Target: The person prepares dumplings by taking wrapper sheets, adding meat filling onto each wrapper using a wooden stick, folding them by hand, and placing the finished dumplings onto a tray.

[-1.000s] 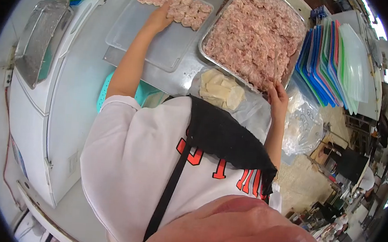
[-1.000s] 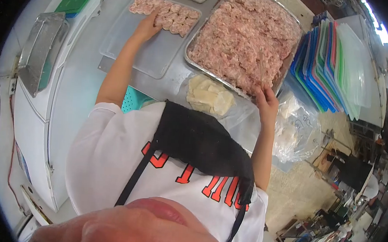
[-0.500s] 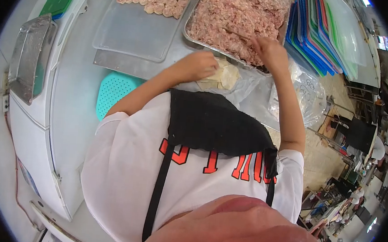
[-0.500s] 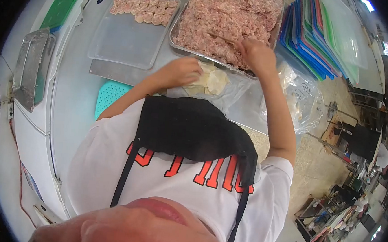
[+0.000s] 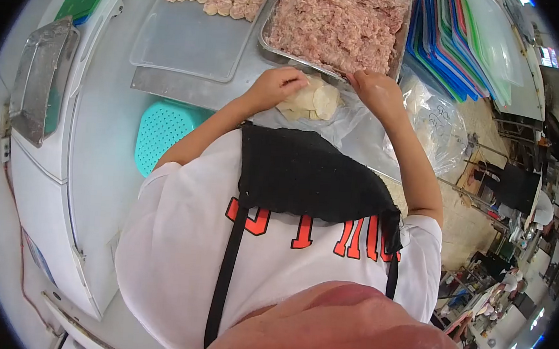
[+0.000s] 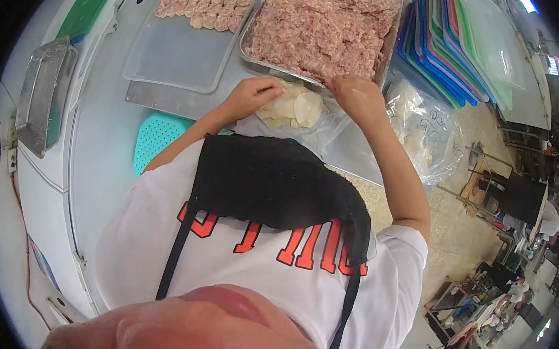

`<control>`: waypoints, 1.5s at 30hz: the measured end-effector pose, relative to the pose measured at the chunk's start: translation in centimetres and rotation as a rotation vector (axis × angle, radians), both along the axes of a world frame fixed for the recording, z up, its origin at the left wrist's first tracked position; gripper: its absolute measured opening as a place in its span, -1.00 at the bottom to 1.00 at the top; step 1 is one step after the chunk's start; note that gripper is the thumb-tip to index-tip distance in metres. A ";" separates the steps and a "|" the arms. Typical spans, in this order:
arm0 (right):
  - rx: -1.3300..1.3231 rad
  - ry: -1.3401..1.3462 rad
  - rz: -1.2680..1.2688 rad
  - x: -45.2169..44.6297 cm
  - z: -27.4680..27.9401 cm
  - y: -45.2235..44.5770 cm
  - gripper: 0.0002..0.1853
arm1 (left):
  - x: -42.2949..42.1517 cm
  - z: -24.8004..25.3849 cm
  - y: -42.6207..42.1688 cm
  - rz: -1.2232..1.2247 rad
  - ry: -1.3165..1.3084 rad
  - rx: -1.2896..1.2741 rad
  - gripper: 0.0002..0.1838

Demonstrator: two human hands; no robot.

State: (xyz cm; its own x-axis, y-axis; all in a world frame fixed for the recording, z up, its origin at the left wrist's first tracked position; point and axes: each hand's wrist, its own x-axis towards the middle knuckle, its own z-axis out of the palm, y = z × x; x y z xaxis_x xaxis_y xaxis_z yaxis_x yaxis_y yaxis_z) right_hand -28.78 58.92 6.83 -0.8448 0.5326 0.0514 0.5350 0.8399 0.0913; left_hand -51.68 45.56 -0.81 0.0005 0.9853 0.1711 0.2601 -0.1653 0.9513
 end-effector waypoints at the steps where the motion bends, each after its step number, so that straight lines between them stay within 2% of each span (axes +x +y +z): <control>1: 0.017 -0.022 0.012 0.0 0.6 0.4 -0.63 | 0.2 0.1 0.1 0.074 -0.119 -0.072 -0.80; 4: 0.048 -0.037 0.020 -0.4 3.5 1.9 -0.63 | -0.1 -0.5 0.3 0.101 -0.343 -0.183 -0.76; 6: 0.056 0.011 -0.005 -1.0 5.5 2.6 -0.64 | -0.8 0.8 0.1 0.033 -0.231 -0.254 -0.76; 7: 0.089 0.080 0.000 -1.3 5.1 2.9 -0.64 | -0.9 1.3 -0.1 -0.004 -0.177 -0.292 -0.76; 9: 0.156 0.219 0.003 -2.0 3.4 3.7 -0.64 | -0.6 0.7 -0.3 -0.021 -0.253 -0.185 -0.76; 13: -0.003 0.158 0.038 -2.8 -1.5 2.4 -0.65 | 0.2 0.7 -0.1 -0.024 -0.370 -0.130 -0.79; 16: -0.123 0.117 -0.013 -3.0 -1.7 0.4 -0.64 | -0.3 0.9 -0.1 -0.057 0.091 0.120 -0.81; 19: -0.217 0.100 -0.087 -3.0 -1.1 0.0 -0.63 | -0.5 1.0 0.0 -0.018 0.343 0.191 -0.82; 22: -0.485 0.285 -0.187 -3.3 -0.8 0.5 -0.62 | -0.3 1.1 0.3 -0.044 0.420 0.299 -0.83; 28: 0.024 0.165 0.019 -8.0 1.7 1.8 -0.74 | 0.9 -0.5 1.3 -0.145 0.361 0.310 -0.84; 31: 0.102 0.118 0.186 -9.8 -0.2 0.5 -0.81 | 0.7 -0.1 1.2 -0.170 0.371 0.217 -0.82; 35: -0.073 -0.015 0.087 -9.8 -0.7 0.2 -0.77 | 0.6 0.8 1.1 -0.133 0.322 0.205 -0.82; 38: -0.484 0.111 -0.093 -8.1 0.3 0.5 -0.65 | 0.9 0.6 1.3 -0.140 0.220 0.063 -0.80; 41: -0.766 0.261 -0.185 -6.0 -0.6 2.0 -0.61 | 1.1 0.4 1.6 -0.171 0.155 -0.004 -0.76; 44: -0.688 0.212 -0.221 -4.1 1.6 3.1 -0.58 | 0.8 0.1 1.7 -0.236 0.229 -0.010 -0.72; 45: -0.587 0.143 -0.200 -3.5 2.7 3.3 -0.58 | 0.6 0.4 1.7 -0.248 0.242 -0.030 -0.71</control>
State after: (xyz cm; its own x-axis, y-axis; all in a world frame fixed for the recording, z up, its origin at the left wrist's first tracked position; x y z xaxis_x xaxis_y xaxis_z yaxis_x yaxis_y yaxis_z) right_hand -32.28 62.18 9.53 -0.7325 0.6532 -0.1919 0.6594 0.6109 -0.4382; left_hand -51.04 47.27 -0.40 0.2774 0.9546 0.1081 0.4339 -0.2249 0.8724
